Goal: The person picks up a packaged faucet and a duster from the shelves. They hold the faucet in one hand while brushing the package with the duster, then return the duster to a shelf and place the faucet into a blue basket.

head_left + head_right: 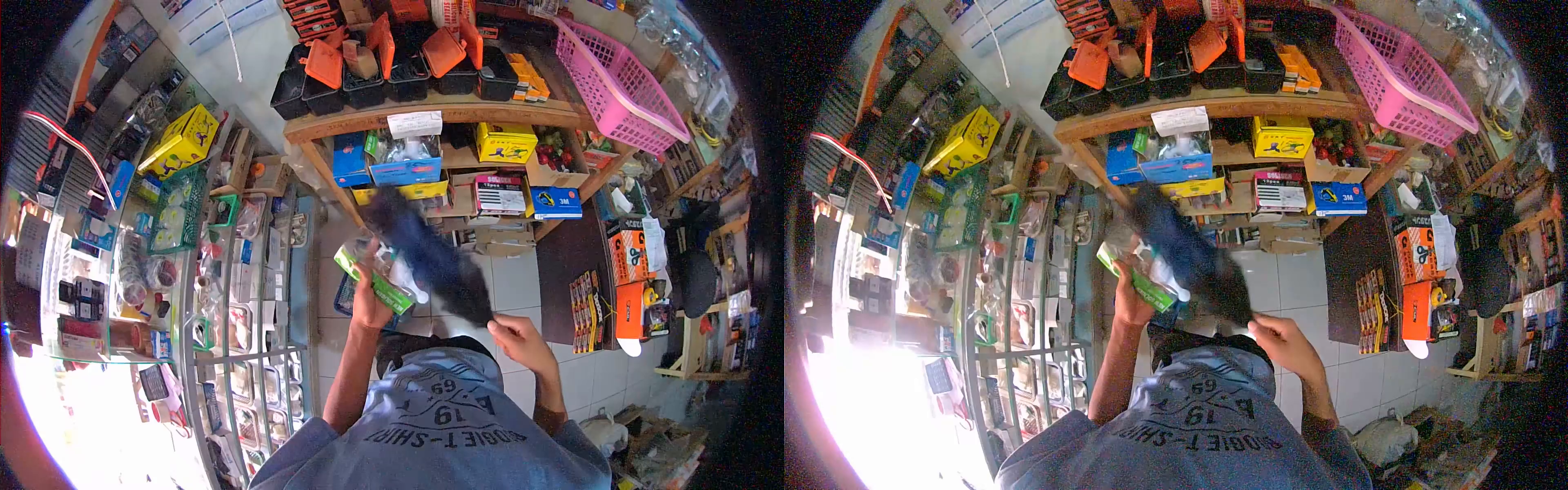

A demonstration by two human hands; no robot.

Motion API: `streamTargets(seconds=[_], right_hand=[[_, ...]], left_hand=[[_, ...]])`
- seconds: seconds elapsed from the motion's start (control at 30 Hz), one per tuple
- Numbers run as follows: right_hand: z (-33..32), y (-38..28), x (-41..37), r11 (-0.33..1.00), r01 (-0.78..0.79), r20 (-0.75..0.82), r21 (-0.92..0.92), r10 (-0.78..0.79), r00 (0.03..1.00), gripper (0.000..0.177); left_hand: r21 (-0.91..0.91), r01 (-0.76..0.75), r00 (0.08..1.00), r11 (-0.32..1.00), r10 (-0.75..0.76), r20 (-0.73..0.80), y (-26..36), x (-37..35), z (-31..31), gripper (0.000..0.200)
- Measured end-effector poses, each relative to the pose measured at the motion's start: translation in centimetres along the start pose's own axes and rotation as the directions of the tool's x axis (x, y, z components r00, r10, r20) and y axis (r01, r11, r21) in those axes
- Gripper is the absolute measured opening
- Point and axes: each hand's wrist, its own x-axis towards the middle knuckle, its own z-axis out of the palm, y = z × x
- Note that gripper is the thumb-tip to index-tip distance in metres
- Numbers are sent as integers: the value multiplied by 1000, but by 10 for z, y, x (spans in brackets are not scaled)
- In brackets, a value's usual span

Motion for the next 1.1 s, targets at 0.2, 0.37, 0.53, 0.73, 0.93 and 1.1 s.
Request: streamTargets(seconds=[0.2, 0.37, 0.53, 0.73, 0.93, 1.1], right_hand=[[7, 8, -4, 981, 97, 51, -167, -89, 995, 27], [15, 20, -6, 972, 115, 159, -204, -83, 984, 29], [23, 20, -10, 981, 75, 184, -179, -42, 982, 25], [14, 27, -3, 992, 121, -87, 19, -119, 989, 22], [17, 34, 33, 964, 246, -505, 100, -164, 848, 26], [6, 34, 44, 948, 126, -290, 291, -38, 956, 36]], left_hand=[[145, 37, 997, 989, -26, -77, 2, -9, -6, 74], [-58, 80, 990, 995, -86, -111, -1, -7, -13, 68], [-247, 43, 995, 968, -63, -75, -4, -10, -12, 51], [-319, 157, 988, 935, -153, 35, -23, -7, -5, 50], [-300, 330, 942, 895, -295, 158, -31, -24, 14, 52], [-76, 609, 781, 789, -582, 226, -30, -34, 9, 58]])
